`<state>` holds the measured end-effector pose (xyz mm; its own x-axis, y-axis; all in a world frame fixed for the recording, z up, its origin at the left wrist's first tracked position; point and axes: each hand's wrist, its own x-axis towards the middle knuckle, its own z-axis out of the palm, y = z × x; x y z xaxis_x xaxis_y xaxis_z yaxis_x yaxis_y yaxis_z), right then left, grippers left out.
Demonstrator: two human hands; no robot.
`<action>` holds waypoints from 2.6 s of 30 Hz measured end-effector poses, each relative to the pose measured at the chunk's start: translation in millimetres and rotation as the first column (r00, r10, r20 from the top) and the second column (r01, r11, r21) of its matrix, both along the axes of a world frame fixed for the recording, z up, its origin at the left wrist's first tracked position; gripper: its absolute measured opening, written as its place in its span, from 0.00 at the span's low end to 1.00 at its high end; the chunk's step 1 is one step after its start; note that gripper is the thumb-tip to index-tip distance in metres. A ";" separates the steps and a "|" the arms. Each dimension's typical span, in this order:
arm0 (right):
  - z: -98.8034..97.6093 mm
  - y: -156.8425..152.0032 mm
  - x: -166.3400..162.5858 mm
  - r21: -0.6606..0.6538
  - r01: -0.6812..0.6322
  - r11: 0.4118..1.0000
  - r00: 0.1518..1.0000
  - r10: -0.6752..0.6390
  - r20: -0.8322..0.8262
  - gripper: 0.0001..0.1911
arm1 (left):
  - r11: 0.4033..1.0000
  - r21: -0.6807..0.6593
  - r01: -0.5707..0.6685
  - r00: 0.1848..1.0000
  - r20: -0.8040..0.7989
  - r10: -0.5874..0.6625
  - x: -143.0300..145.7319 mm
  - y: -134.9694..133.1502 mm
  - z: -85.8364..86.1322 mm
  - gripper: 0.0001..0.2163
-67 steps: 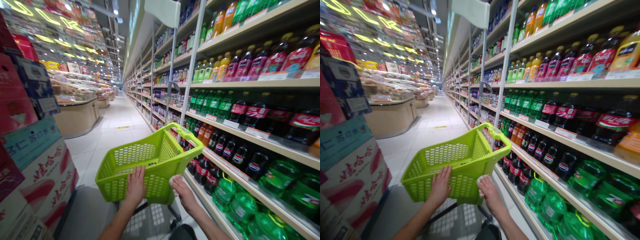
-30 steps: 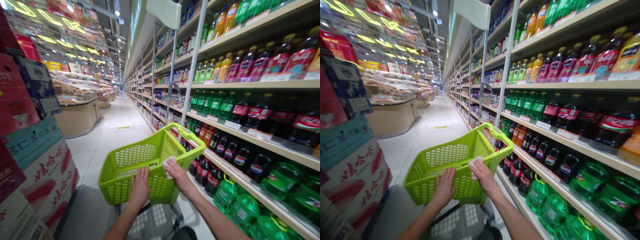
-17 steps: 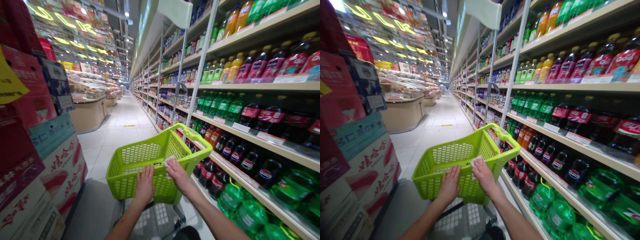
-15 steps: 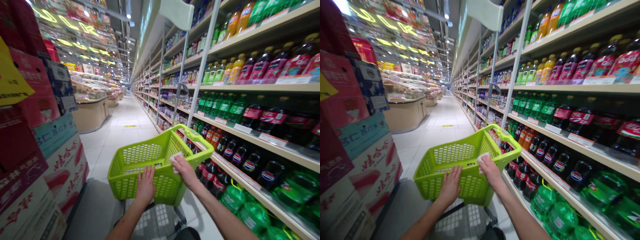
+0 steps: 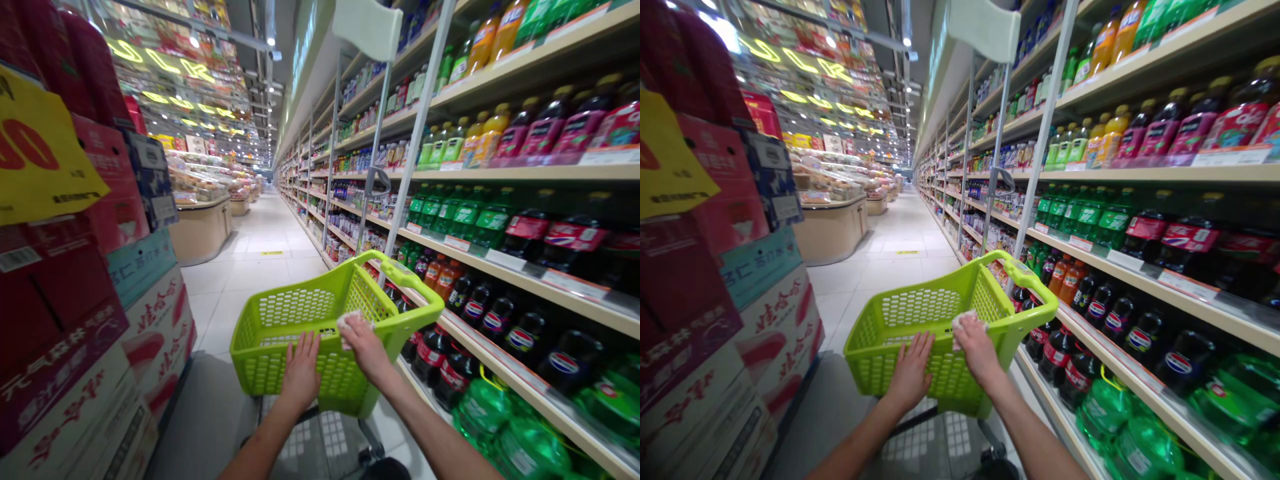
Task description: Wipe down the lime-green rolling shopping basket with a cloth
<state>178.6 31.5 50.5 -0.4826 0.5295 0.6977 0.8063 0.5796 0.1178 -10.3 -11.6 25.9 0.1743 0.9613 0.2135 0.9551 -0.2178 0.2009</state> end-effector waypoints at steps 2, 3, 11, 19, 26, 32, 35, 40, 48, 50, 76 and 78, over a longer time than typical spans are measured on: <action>14.0 7.1 25.8 -0.008 0.090 0.996 0.994 -0.091 -0.068 0.18 | 1.000 -0.010 0.008 1.000 0.009 -0.008 -2.3 -1.3 0.9 0.36; 20.7 10.2 40.5 -0.003 0.136 0.991 0.986 -0.135 -0.102 0.19 | 1.000 -0.011 0.012 1.000 0.021 -0.012 -2.8 -2.0 1.1 0.36; -5.7 -9.6 -14.2 -0.103 -0.074 0.992 0.986 0.057 -0.160 0.25 | 0.994 0.088 -0.059 0.894 0.449 0.013 6.3 4.6 8.5 0.24; 12.6 -10.8 -22.4 -0.199 -0.284 0.938 0.902 0.191 -0.387 0.37 | 0.971 0.181 0.157 0.778 0.583 -0.234 34.9 22.9 34.4 0.20; 17.5 0.8 30.3 -0.066 0.125 0.990 0.989 -0.130 -0.072 0.27 | 0.972 0.193 0.137 0.922 0.333 -0.196 60.5 39.0 29.9 0.12; 13.8 -3.8 29.9 -0.024 0.149 0.989 0.988 -0.150 -0.043 0.21 | 0.954 0.297 0.025 0.925 0.355 -0.135 -57.3 27.3 -8.2 0.17; 11.4 -7.6 20.9 -0.020 0.171 0.985 0.984 -0.172 -0.040 0.19 | 0.908 0.368 -0.200 0.920 0.388 0.045 -96.3 17.2 -25.6 0.19; 5.8 -10.0 10.4 0.003 0.193 0.981 0.981 -0.193 -0.002 0.19 | 0.908 0.415 0.051 0.938 0.293 -0.187 -40.1 23.1 -27.8 0.20; 7.5 -16.4 12.7 -0.031 0.171 0.985 0.985 -0.172 -0.018 0.18 | 0.891 0.396 -0.221 0.922 0.384 0.058 -121.6 16.5 -36.9 0.18; 7.0 -18.0 7.0 -0.029 0.186 0.982 0.982 -0.187 -0.040 0.17 | 0.852 0.373 -0.368 0.876 0.445 0.183 -141.2 12.2 -38.5 0.19; 3.0 -22.6 4.2 -0.022 0.155 0.988 0.987 -0.156 -0.041 0.16 | 0.911 0.324 -0.256 0.884 0.460 0.085 -131.0 16.5 -25.9 0.20; 3.2 -23.5 0.1 -0.025 0.172 0.985 0.982 -0.173 -0.069 0.15 | 0.834 0.339 -0.434 0.811 0.550 0.199 -147.4 14.6 -31.9 0.20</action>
<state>178.8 8.0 53.7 -0.3329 0.6138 0.7159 0.9003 0.4325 0.0479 -157.7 3.0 -6.0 -0.3594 0.7270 0.5851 0.7910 -0.0953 0.6043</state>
